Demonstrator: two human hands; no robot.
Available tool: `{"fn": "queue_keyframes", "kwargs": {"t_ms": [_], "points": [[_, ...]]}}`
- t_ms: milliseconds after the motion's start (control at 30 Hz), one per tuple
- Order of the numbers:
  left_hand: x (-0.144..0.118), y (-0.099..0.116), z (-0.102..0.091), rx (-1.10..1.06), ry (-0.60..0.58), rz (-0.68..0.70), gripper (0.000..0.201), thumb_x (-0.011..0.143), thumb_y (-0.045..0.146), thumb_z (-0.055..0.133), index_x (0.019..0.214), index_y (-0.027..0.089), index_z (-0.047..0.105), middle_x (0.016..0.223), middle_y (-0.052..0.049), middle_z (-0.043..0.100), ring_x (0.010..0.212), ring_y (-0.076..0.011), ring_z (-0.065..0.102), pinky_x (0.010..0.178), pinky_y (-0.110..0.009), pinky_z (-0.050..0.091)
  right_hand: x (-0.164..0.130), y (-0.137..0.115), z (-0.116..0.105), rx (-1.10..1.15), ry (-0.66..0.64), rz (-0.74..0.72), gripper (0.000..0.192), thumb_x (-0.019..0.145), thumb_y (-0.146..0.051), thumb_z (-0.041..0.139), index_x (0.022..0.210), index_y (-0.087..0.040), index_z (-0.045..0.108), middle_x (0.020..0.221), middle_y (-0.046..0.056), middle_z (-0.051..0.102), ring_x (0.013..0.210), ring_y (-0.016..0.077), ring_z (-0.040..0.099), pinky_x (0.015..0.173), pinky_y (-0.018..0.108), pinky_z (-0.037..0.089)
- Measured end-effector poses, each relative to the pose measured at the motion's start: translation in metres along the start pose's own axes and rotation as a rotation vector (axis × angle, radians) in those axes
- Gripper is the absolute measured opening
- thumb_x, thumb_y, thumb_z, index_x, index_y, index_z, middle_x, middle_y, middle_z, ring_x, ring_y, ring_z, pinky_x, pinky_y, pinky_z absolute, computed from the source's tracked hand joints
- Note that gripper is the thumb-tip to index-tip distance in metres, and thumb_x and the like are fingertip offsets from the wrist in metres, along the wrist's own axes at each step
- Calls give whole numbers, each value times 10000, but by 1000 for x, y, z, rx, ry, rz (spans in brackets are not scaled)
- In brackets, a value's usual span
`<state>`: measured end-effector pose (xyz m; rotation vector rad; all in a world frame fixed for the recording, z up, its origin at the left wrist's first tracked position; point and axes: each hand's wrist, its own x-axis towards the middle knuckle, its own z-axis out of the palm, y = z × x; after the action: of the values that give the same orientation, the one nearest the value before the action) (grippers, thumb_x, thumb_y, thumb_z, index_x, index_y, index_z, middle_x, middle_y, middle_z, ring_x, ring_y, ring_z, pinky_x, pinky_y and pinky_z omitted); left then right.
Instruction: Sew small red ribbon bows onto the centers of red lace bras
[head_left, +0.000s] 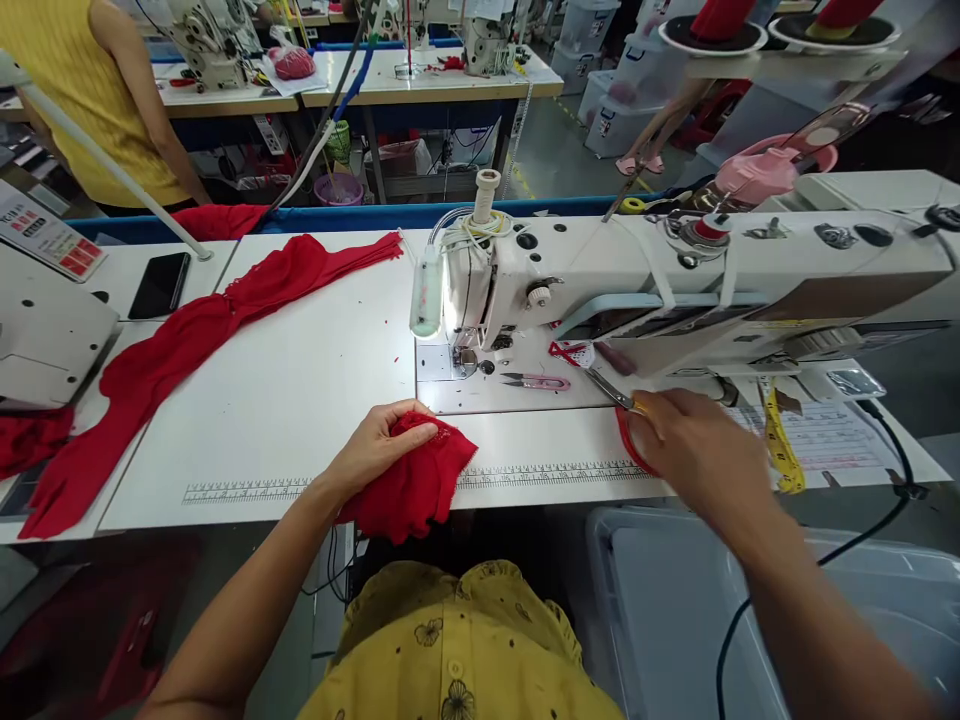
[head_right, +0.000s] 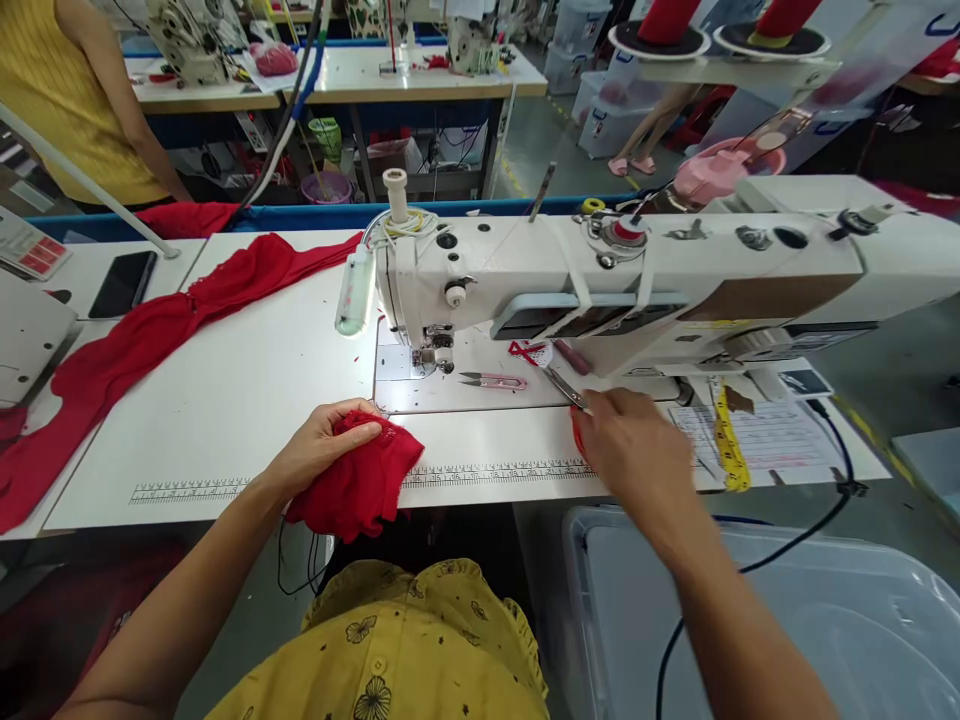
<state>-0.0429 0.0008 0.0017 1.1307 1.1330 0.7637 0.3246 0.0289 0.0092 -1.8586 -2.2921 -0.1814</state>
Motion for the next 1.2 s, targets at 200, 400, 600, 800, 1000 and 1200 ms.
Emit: {"fn": "queue_keyframes", "kwargs": {"t_ms": [200,400,600,800,1000,1200], "points": [[-6,5,4,28,-17,13,289,888,454,666,899,166,668,844,-12,630,731,-124,576,640,-217,448,16,-135,0,1029,-214,-288,249,978,-296,514,1179,-232,647,1156,74,696,1050,193,658,906,334,529],[-17,3,-4,-3,-32,48,260,882,430,676,892,171,667,803,4,618,689,-109,550,619,-206,439,31,-171,8,1306,-504,-176,154,929,-315,557,902,-187,638,849,9,640,760,134,579,592,232,442],[-28,-15,6,132,212,201,195,901,391,640,924,201,679,870,-5,646,803,-141,589,729,-227,464,28,-178,2,1238,-521,-173,140,927,-289,516,845,-189,569,743,-32,535,667,105,463,578,226,361],[-63,-8,-49,278,498,121,330,851,517,620,917,201,686,824,-18,686,770,-184,610,659,-256,474,41,-258,8,1251,-368,-220,87,894,-227,520,828,-197,568,748,-31,595,671,107,519,641,247,391],[-21,120,-149,1284,360,265,491,758,655,500,838,234,741,853,2,711,809,-208,604,744,-303,410,95,-329,-6,1897,-429,138,146,851,-262,577,724,-195,547,651,-59,540,610,92,517,631,243,498],[85,81,-84,1094,-216,141,315,798,467,579,693,186,675,670,2,654,638,-163,544,639,-266,370,83,-234,24,1631,-736,484,252,858,-189,539,611,-180,491,539,-40,537,526,99,580,629,284,575]]}}
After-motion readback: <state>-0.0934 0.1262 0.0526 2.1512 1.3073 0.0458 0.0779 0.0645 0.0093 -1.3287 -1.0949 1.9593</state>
